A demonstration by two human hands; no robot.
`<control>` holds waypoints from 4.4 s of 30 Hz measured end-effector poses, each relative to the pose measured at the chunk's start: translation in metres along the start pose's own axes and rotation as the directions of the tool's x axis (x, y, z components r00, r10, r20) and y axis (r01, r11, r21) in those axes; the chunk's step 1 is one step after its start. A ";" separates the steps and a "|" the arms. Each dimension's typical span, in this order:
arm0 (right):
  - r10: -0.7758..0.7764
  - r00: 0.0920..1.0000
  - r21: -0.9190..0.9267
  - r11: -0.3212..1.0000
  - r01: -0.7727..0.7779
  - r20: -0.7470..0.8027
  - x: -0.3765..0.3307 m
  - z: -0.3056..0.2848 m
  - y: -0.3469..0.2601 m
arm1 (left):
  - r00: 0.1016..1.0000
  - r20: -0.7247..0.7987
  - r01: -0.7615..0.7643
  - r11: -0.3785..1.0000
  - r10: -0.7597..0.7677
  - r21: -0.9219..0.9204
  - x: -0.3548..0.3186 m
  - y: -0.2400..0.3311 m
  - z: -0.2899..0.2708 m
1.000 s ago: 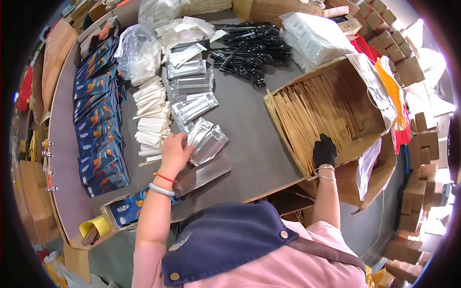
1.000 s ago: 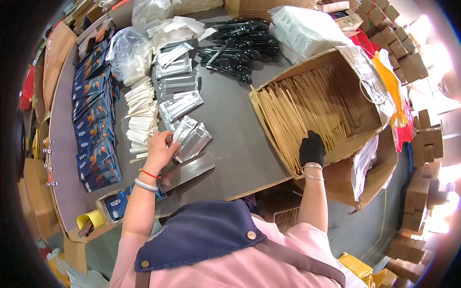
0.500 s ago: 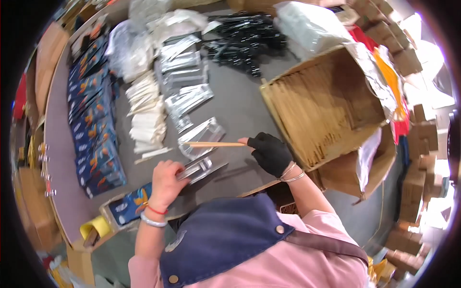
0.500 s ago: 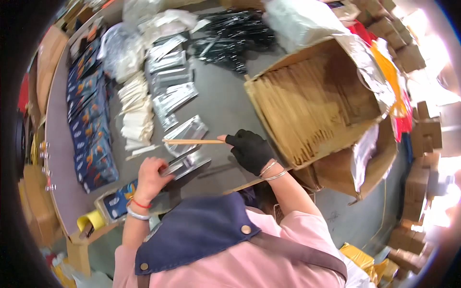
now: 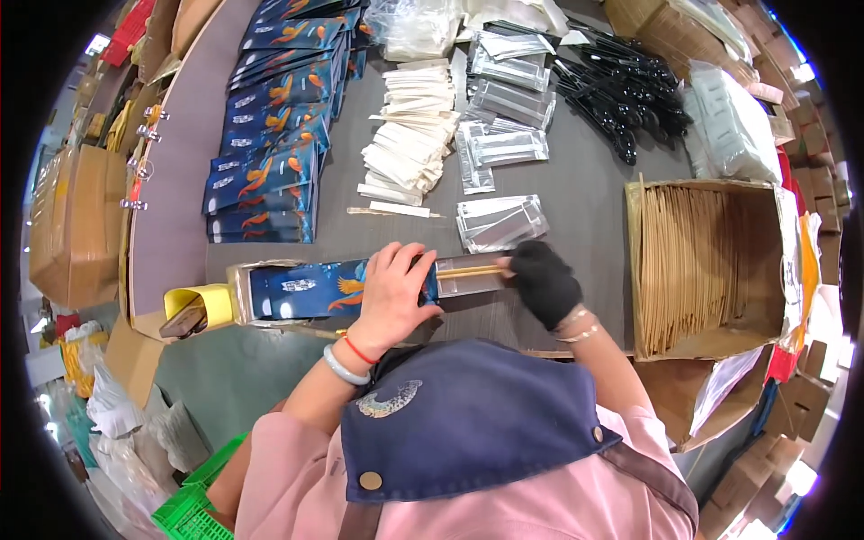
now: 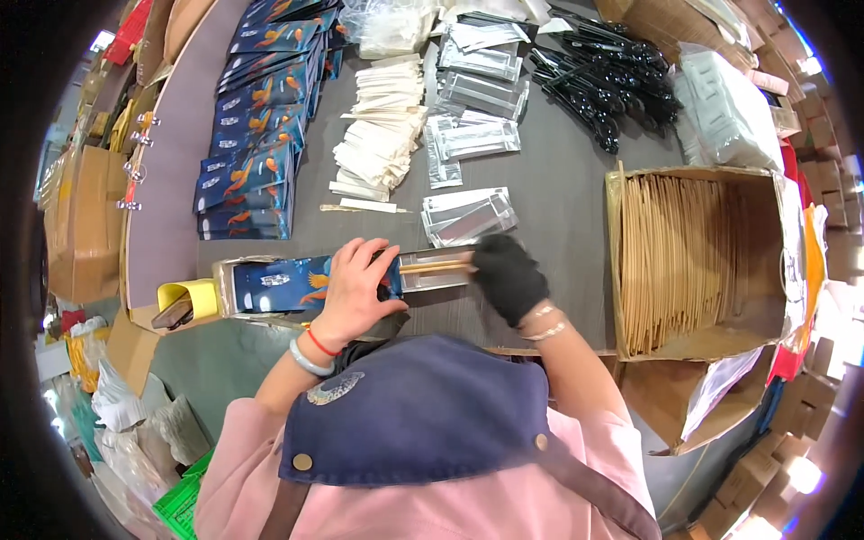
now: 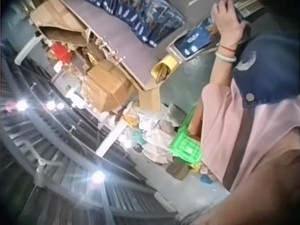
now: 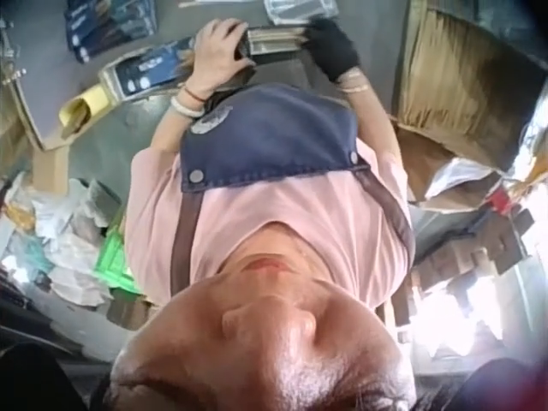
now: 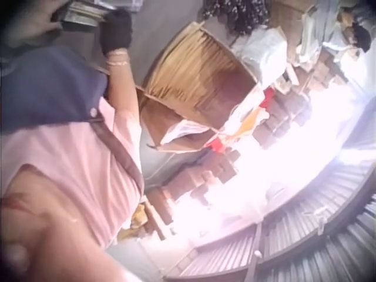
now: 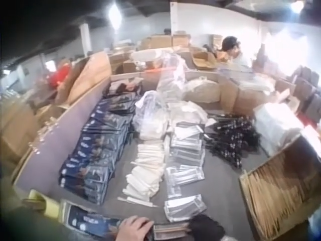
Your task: Packaging wooden sticks into plastic sleeves at a factory workbench.
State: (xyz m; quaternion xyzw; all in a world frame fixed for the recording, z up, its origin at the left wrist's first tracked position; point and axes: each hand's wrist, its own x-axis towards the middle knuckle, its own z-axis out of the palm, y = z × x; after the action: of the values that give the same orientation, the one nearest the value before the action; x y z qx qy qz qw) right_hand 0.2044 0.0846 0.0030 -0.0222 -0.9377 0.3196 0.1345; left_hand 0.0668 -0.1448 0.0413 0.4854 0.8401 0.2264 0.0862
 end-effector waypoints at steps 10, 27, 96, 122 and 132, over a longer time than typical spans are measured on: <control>0.311 0.943 0.481 0.813 -0.327 0.116 0.020 0.037 -0.050 | 0.987 0.135 -0.093 0.996 0.092 -0.003 0.014 -0.003 0.000; 0.111 0.988 -0.251 0.965 -0.080 0.112 0.016 -0.004 -0.039 | 0.911 0.295 -0.320 0.945 0.287 0.067 0.041 -0.004 -0.038; 0.461 0.349 0.378 0.882 -0.283 -0.816 -0.126 -0.149 0.024 | 0.971 0.233 0.131 0.925 -0.048 -0.357 0.063 0.010 -0.019; 0.252 0.960 -0.246 0.945 -0.215 0.126 -0.035 -0.017 -0.009 | 0.993 0.050 -0.103 0.995 0.103 -0.021 -0.009 -0.013 -0.004; 0.364 0.931 0.277 0.895 -0.351 0.003 0.002 0.031 -0.033 | 0.997 -0.004 -0.077 0.997 0.077 -0.025 0.005 0.002 0.016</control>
State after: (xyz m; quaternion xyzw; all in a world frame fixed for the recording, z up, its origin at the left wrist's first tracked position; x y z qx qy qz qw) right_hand 0.1958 0.0406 0.0000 -0.1831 -0.8610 0.4643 0.0982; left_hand 0.0715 -0.1345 0.0284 0.5161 0.8179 0.2407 0.0822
